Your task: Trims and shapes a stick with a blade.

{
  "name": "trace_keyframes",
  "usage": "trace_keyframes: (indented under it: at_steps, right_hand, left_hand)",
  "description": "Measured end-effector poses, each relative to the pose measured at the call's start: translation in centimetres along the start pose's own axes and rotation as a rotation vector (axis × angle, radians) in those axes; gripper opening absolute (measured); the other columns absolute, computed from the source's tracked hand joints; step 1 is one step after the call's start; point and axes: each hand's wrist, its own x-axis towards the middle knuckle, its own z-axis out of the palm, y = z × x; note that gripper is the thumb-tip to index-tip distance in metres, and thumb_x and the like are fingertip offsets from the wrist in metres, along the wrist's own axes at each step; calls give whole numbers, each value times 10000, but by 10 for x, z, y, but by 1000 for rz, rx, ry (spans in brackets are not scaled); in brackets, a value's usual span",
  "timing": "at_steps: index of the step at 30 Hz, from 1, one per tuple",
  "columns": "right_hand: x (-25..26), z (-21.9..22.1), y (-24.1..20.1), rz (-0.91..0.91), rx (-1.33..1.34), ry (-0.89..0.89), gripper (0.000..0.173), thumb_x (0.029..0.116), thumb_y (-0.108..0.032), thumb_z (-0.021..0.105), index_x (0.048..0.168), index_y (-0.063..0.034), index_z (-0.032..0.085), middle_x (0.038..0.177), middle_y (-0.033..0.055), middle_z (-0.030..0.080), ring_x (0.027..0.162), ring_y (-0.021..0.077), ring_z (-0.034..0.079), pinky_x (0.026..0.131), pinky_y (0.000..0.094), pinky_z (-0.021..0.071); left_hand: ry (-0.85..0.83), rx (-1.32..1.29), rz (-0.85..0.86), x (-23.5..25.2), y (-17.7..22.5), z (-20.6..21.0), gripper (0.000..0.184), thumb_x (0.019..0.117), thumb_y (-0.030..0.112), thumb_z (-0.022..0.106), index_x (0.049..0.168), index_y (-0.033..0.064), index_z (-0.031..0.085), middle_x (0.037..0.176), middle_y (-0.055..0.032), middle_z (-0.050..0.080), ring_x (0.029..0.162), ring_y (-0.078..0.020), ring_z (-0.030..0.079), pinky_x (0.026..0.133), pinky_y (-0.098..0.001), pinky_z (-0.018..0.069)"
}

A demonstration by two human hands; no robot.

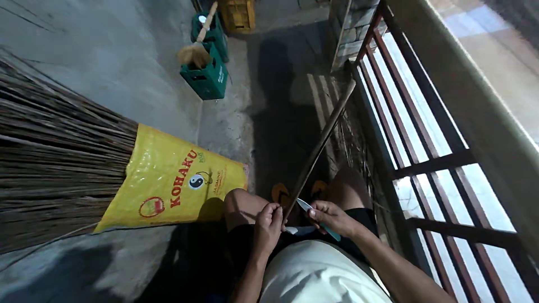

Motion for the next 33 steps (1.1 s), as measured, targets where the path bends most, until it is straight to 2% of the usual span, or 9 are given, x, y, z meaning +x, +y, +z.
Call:
trace_keyframes:
  at_steps: [5, 9, 11, 20, 28, 31, 33]
  right_hand:
    - [8, -3, -6, 2, -63, 25, 231, 1050, -335, 546, 1008, -120, 619, 687, -90, 589, 553, 7, 547, 510, 187, 468]
    - [7, -4, -10, 11, -101, 8, 227, 1031, -344, 584, 968, -134, 643, 670, -109, 590, 546, -13, 538, 505, 172, 455]
    - [6, -7, -8, -18, -100, -25, 255, 1027, -386, 601, 948, -149, 652, 671, -113, 599, 546, -19, 539, 504, 170, 454]
    - [13, -7, -19, -51, -52, -194, 240, 1035, -406, 594, 939, -199, 667, 701, -121, 632, 565, -33, 562, 507, 146, 459]
    - [29, 14, -34, 14, -160, -255, 244, 1060, -240, 506, 921, -104, 653, 659, -96, 585, 527, -33, 514, 477, 143, 417]
    - [27, 17, -37, 24, -138, -205, 226, 1056, -221, 511, 930, -106, 661, 661, -98, 585, 528, -35, 510, 478, 141, 417]
    - [24, 15, -41, 22, -112, -108, 189, 1052, -206, 519, 953, -128, 660, 662, -107, 586, 523, -34, 505, 475, 147, 417]
  left_hand:
    - [-40, -76, -20, -3, 2, 1, 174, 1032, 94, 525, 1103, -37, 615, 804, -31, 665, 569, -62, 607, 521, -209, 540]
    - [-60, -96, -12, -4, 0, -1, 188, 1029, 101, 524, 1110, -45, 610, 801, -23, 653, 576, -58, 609, 529, -215, 549]
    - [-74, -117, -20, -5, 0, -3, 181, 1026, 95, 526, 1106, -44, 610, 803, -24, 653, 576, -63, 610, 529, -217, 551]
    - [-89, -117, 35, -9, 10, -2, 115, 1004, 80, 566, 1030, -16, 623, 783, 6, 644, 572, -34, 605, 524, -189, 544]
    - [-22, -59, 49, -15, 10, 2, 97, 991, 59, 560, 997, -15, 622, 769, 8, 649, 555, -16, 583, 506, -180, 519]
    - [19, -39, 62, -17, 9, 1, 103, 989, 59, 568, 982, -26, 626, 763, 3, 641, 541, -8, 568, 499, -172, 509]
    - [36, -22, 65, -18, 5, -1, 132, 994, 68, 576, 1015, -43, 645, 795, -10, 653, 547, -5, 564, 500, -165, 504]
